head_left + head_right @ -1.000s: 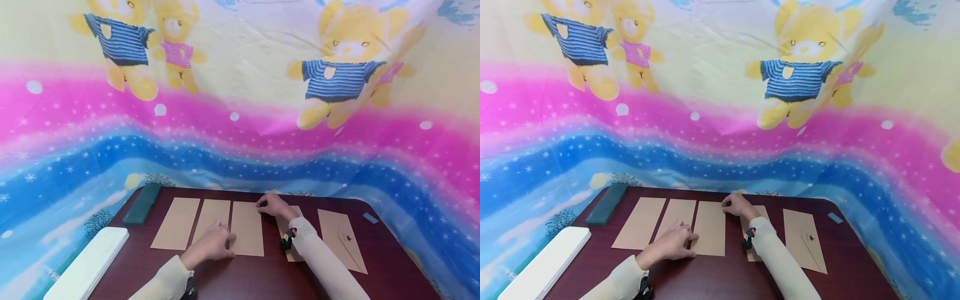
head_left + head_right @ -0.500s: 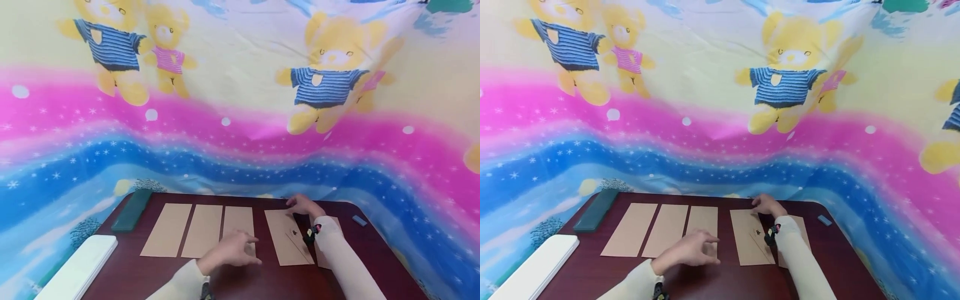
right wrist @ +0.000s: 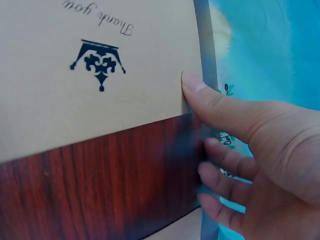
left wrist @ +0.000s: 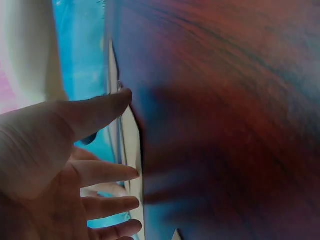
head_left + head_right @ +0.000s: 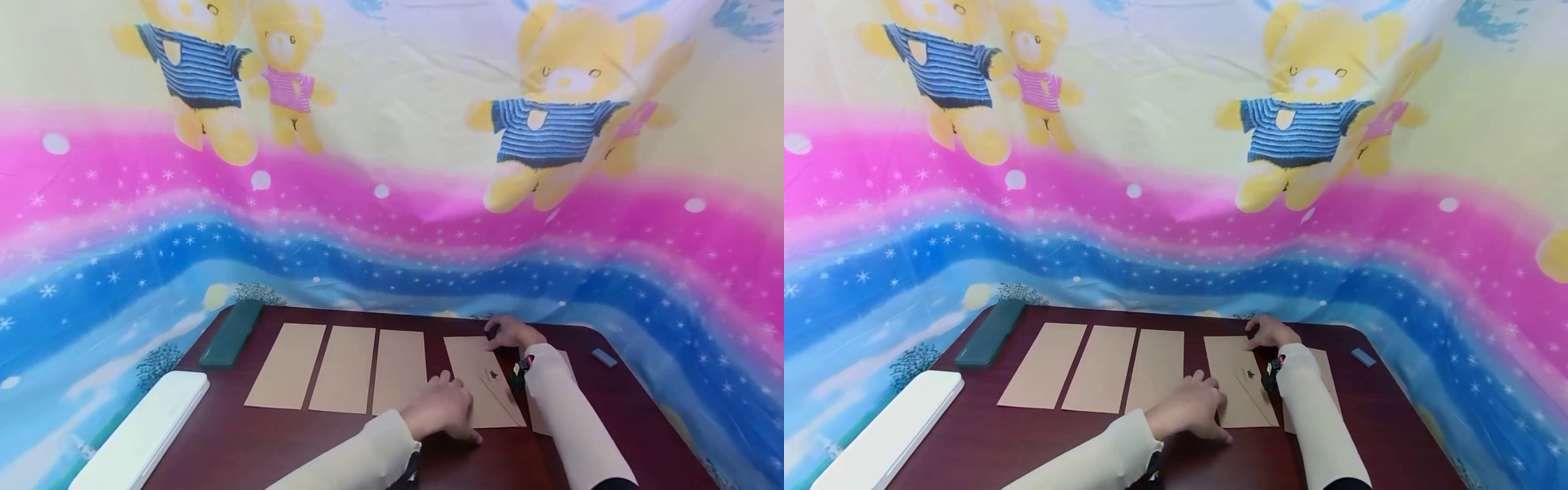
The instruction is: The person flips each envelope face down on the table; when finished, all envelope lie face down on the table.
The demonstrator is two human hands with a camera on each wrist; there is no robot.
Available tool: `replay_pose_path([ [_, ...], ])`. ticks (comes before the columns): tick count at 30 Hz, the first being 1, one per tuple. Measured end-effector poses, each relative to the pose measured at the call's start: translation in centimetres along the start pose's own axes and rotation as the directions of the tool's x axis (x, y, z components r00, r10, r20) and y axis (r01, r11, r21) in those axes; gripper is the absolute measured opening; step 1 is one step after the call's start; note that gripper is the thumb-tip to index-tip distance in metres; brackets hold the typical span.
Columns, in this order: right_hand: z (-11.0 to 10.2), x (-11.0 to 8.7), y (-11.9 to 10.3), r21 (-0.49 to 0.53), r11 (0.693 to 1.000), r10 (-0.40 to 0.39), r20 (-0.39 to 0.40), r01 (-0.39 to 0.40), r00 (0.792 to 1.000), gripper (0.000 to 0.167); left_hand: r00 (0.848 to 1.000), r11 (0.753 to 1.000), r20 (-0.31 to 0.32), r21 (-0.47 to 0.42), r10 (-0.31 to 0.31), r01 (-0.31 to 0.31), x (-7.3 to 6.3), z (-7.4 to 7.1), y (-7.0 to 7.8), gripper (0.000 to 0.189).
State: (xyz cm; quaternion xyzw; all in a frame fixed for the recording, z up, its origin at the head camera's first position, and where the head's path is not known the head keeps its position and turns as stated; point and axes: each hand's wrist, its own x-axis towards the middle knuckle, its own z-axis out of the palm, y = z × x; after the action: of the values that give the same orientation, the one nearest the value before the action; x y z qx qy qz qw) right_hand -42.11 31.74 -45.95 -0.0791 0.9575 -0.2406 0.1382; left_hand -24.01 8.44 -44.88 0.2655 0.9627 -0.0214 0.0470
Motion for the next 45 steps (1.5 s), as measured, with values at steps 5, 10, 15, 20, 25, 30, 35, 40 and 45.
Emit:
replay_pose_path([
  [5,-0.5,-0.2,-0.6,-0.049,0.998,-0.034,0.017,0.035,0.999,0.036,0.998,0.991,-0.038,0.121,-0.052,0.056,0.6,-0.2,1.1,0.047],
  [10,-0.4,-0.3,-0.8,-0.06,0.997,-0.048,0.01,0.049,0.999,0.031,0.996,0.988,-0.042,0.125,-0.083,0.088,1.0,-0.4,1.0,0.039],
  [15,-0.2,-0.6,-1.0,-0.072,0.997,-0.031,0.021,0.032,0.999,0.03,0.996,0.992,-0.044,0.093,-0.081,0.085,1.1,-0.2,0.7,0.038],
  [20,-0.8,-0.6,-1.0,-0.078,0.997,-0.02,0.043,0.023,0.999,0.029,0.994,0.991,-0.064,0.099,-0.086,0.092,1.2,0.1,0.7,0.037],
  [25,-1.2,-0.4,0.0,0.031,0.993,-0.118,0.042,0.117,0.992,0.017,0.994,0.993,-0.076,0.072,-0.083,0.089,1.3,0.3,0.8,0.035],
  [30,-0.8,-0.7,1.0,0.111,0.964,-0.245,0.007,0.243,0.969,0.036,0.994,0.996,-0.068,0.013,-0.089,0.09,1.0,0.2,0.5,0.034],
  [35,-0.6,-1.1,1.9,0.092,0.944,-0.313,-0.045,0.316,0.949,0.027,0.994,0.996,-0.07,0.003,-0.086,0.087,0.7,0.1,0.1,0.039],
  [40,-0.7,-1.3,2.1,0.13,0.936,-0.32,-0.072,0.327,0.945,0.027,0.994,0.995,-0.06,-0.028,-0.093,0.091,0.6,-0.1,-0.3,0.044],
  [45,-0.9,-1.3,2.1,0.204,0.936,-0.279,-0.065,0.287,0.958,0.026,0.995,0.995,-0.083,-0.079,-0.061,0.055,0.4,0.1,-0.5,0.044],
])
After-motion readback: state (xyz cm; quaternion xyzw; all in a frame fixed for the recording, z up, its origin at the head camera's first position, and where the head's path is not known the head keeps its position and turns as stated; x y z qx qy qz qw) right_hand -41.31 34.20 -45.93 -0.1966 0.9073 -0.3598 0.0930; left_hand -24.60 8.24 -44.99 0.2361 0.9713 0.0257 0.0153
